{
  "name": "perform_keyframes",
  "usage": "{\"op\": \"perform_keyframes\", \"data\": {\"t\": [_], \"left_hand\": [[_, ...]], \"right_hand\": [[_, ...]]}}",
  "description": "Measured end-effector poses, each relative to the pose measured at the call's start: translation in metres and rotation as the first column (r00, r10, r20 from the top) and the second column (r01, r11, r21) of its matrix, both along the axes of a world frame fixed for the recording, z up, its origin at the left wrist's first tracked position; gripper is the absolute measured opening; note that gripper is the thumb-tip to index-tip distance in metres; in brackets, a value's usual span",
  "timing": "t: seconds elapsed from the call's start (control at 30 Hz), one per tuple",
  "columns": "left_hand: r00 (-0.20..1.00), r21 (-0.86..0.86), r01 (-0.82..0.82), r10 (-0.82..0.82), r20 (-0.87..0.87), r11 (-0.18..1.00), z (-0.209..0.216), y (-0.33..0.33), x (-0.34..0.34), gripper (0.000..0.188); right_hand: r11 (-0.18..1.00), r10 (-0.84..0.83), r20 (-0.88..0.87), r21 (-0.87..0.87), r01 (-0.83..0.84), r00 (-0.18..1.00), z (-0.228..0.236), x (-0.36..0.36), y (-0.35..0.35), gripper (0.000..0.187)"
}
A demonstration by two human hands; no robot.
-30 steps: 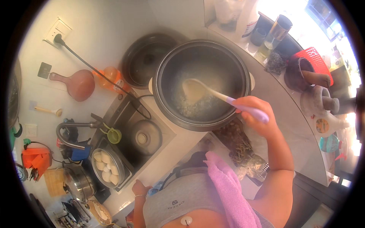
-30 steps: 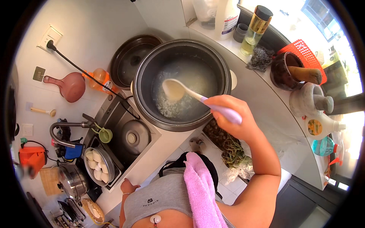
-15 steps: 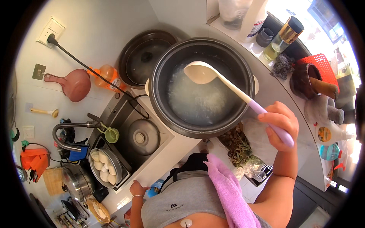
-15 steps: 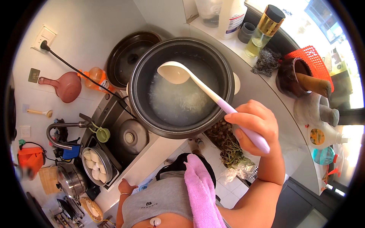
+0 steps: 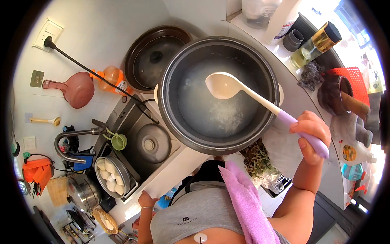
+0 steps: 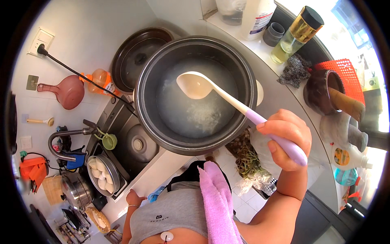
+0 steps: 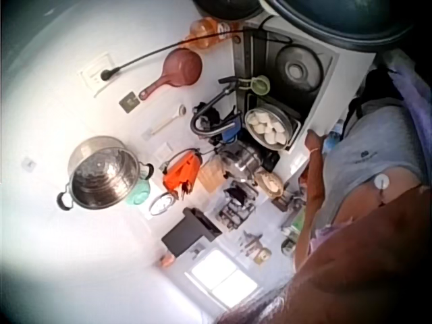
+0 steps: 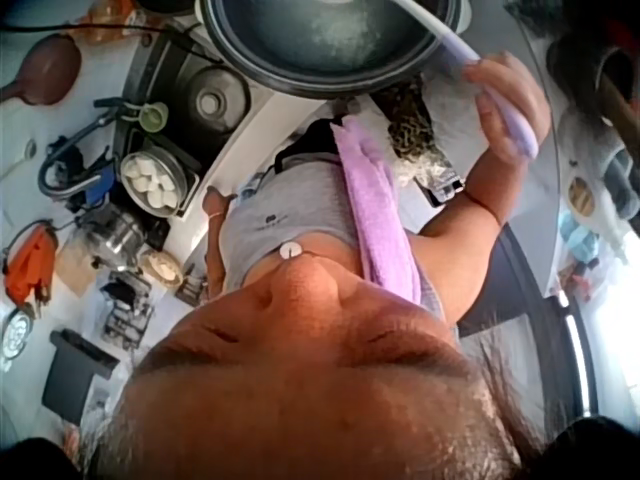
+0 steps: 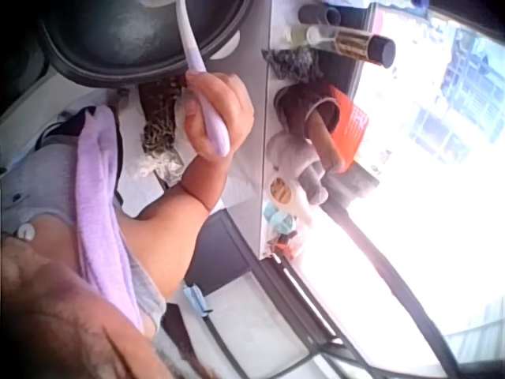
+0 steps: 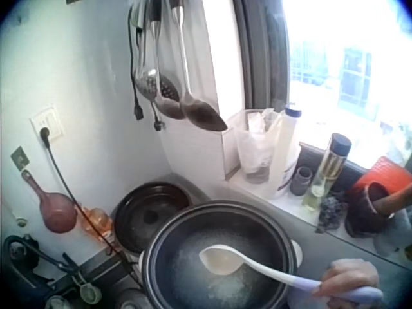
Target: The person washes their hands, wipes their face with a towel, and removes a steamer basket containing white buns and eggs. They stir a pot of congee with a ladle and then transfer the buns and eggs into a cloth-lined straw basket. Finally, they place a new steamer basket onto a pot on the stove.
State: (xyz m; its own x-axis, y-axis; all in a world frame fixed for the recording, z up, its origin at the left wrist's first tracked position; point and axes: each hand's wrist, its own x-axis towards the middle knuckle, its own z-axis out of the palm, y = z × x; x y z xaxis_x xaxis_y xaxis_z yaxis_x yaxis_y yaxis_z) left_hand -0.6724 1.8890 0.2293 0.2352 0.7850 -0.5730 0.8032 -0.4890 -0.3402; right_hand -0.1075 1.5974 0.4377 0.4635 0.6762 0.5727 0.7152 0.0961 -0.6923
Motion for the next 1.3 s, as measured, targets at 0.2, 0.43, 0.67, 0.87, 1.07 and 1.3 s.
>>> {"op": "perform_keyframes", "data": {"t": [0.2,0.43,0.67,0.87,1.07,1.3], "left_hand": [[1.000,-0.012,-0.024,0.024,-0.012,1.000,-0.001,0.002,0.001,0.082],[1.000,-0.013,-0.018,0.018,-0.006,1.000,0.000,0.002,0.001,0.084],[1.000,-0.017,-0.008,0.008,-0.017,1.000,-0.002,0.003,0.000,0.086],[1.000,-0.016,-0.003,0.003,-0.007,1.000,-0.002,0.003,-0.001,0.085],[1.000,0.005,0.017,-0.017,0.024,1.000,-0.007,0.003,-0.007,0.085],[1.000,0.037,0.015,-0.016,0.012,0.999,-0.006,0.002,-0.006,0.086]], "right_hand": [[0.996,-0.085,-0.055,0.009,0.085,0.995,-0.002,0.001,0.003,0.026],[0.986,-0.153,-0.102,0.049,0.159,0.983,-0.004,0.001,0.003,0.027],[0.971,-0.223,-0.079,0.073,0.228,0.972,-0.002,-0.002,0.003,0.028],[0.970,-0.221,0.131,0.131,0.204,0.966,-0.002,-0.001,0.003,0.026],[0.959,-0.267,0.252,0.164,0.231,0.930,0.002,-0.008,-0.001,0.025],[0.940,-0.302,0.231,0.232,0.249,0.925,-0.002,-0.010,-0.010,0.028]]}}
